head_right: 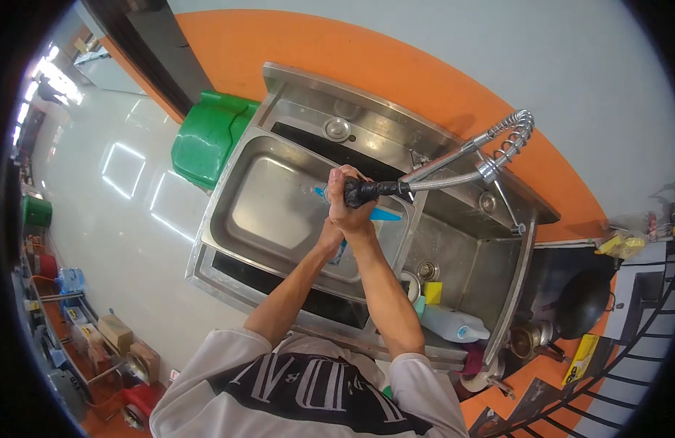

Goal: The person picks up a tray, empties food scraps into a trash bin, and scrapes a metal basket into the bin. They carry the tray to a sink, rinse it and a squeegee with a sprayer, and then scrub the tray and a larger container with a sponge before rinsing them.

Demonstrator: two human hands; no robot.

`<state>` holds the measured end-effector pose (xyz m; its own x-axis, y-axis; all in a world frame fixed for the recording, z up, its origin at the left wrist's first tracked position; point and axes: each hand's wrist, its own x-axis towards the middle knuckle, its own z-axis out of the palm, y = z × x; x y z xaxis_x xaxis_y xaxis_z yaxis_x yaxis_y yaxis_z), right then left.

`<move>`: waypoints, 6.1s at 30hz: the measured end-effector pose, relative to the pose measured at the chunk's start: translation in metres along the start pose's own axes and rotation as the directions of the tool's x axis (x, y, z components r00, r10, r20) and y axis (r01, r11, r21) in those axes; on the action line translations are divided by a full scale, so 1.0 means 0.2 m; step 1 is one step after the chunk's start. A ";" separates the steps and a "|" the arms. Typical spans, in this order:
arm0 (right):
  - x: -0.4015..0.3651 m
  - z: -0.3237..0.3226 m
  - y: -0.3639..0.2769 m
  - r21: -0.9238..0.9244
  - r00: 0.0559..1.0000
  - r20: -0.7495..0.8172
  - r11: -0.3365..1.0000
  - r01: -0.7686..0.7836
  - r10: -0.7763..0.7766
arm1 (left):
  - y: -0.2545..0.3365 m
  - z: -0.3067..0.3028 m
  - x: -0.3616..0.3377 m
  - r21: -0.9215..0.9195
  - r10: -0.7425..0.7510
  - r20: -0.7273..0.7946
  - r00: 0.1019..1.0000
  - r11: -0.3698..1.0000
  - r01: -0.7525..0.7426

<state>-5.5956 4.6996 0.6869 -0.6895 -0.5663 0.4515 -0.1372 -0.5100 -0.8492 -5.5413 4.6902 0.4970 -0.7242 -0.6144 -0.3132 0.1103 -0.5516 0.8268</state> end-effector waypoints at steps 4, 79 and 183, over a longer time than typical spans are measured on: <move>-0.01 -0.14 0.00 -0.291 0.994 0.091 0.952 0.090 -0.066 | -0.01 -0.05 0.03 -0.084 0.075 -0.038 0.996 0.993 -0.078; -0.09 -0.10 -0.17 0.049 0.997 0.083 0.999 -0.013 0.009 | 0.25 -0.09 0.15 -0.443 -0.166 -0.033 0.986 0.886 0.135; -0.86 -0.67 -0.06 -0.668 0.892 -0.102 0.634 -0.389 0.440 | 0.56 0.28 -0.53 0.478 0.501 0.506 0.702 0.514 -0.712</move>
<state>-5.5713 4.8902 0.5823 -0.7481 -0.6636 0.0010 -0.2939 0.3300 -0.8971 -5.4900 4.7253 0.6498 -0.7975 -0.4217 0.4314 0.2468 0.4243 0.8712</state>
